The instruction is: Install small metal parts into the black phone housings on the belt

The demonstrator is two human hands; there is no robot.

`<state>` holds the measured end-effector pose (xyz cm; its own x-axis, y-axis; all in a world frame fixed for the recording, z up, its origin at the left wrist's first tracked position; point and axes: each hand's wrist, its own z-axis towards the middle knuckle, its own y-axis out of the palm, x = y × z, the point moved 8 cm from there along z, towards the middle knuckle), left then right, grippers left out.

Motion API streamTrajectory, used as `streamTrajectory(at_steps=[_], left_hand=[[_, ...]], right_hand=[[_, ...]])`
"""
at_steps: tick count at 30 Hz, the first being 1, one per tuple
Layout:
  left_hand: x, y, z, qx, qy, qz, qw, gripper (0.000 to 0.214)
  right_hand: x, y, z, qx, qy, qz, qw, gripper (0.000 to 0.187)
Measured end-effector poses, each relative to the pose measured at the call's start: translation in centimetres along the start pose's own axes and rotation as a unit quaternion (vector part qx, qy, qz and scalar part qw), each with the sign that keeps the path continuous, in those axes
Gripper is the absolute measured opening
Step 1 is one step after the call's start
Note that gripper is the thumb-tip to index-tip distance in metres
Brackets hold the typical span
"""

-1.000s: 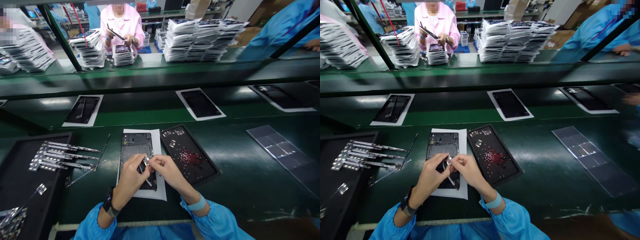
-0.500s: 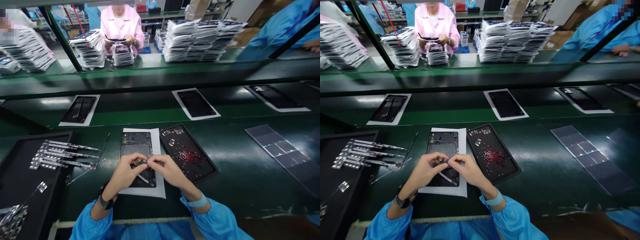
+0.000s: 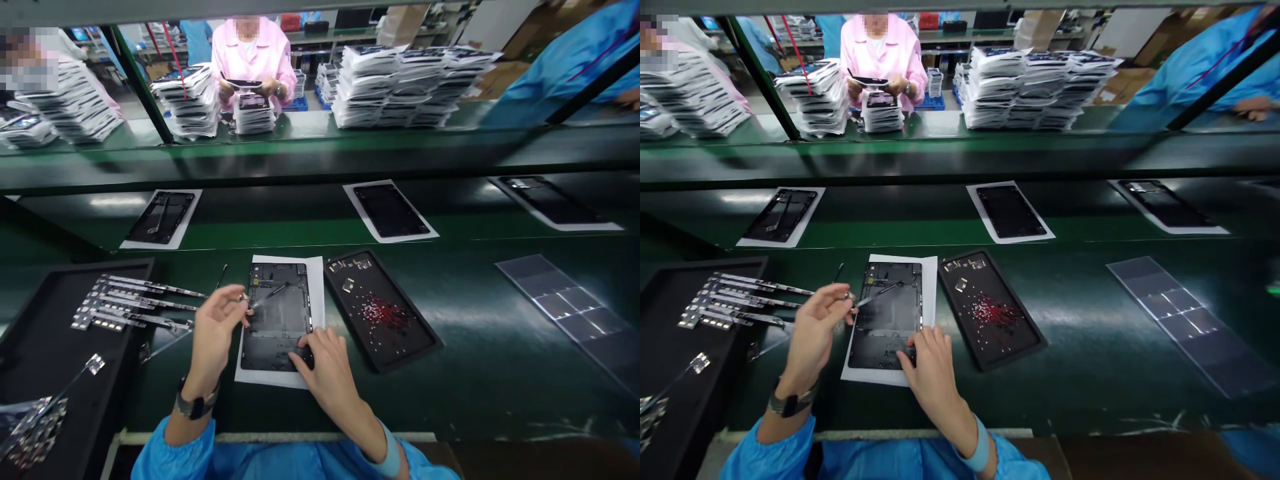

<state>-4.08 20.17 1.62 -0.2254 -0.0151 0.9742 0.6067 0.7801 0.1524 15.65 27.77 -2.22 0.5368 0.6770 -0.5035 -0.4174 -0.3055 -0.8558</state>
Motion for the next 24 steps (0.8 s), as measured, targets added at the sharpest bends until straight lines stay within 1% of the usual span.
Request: streamTrajectory(at_steps=[3, 6, 8, 11, 13, 18, 21, 24], left_hand=[[-2.8, 1.1, -1.0, -0.05, -0.046, 0.056, 0.996, 0.029], [-4.5, 1.5, -1.9, -0.059, -0.054, 0.091, 0.993, 0.025], [-5.3, 2.0, -2.4, -0.066, -0.066, 0.099, 0.991, 0.022], [-6.2, 2.9, -3.0, -0.078, -0.1, 0.077, 0.989, 0.023], [-6.5, 3.2, -3.1, -0.071, -0.111, 0.057, 0.99, 0.024], [-6.5, 3.2, -3.1, -0.056, -0.117, 0.027, 0.991, 0.026], [-6.3, 3.3, -3.1, -0.063, -0.12, 0.038, 0.99, 0.026], [-6.3, 3.7, -3.3, -0.082, -0.127, 0.052, 0.987, 0.025]], right_hand=[[-0.4, 0.1, 0.2, -0.011, -0.005, 0.007, 1.0, 0.012], [-0.8, -0.1, 0.7, -0.031, -0.02, 0.031, 0.999, 0.014], [-1.0, -0.3, 1.1, -0.042, -0.026, 0.084, 0.995, 0.014], [-0.7, -0.4, 1.5, -0.051, -0.012, 0.176, 0.983, 0.015], [-0.1, -0.3, 1.7, -0.052, 0.007, 0.212, 0.976, 0.015], [0.9, 0.1, 1.9, -0.059, 0.054, 0.268, 0.96, 0.012], [0.9, 0.1, 1.9, -0.065, 0.06, 0.286, 0.954, 0.012], [0.9, 0.0, 2.0, -0.069, 0.061, 0.288, 0.953, 0.013]])
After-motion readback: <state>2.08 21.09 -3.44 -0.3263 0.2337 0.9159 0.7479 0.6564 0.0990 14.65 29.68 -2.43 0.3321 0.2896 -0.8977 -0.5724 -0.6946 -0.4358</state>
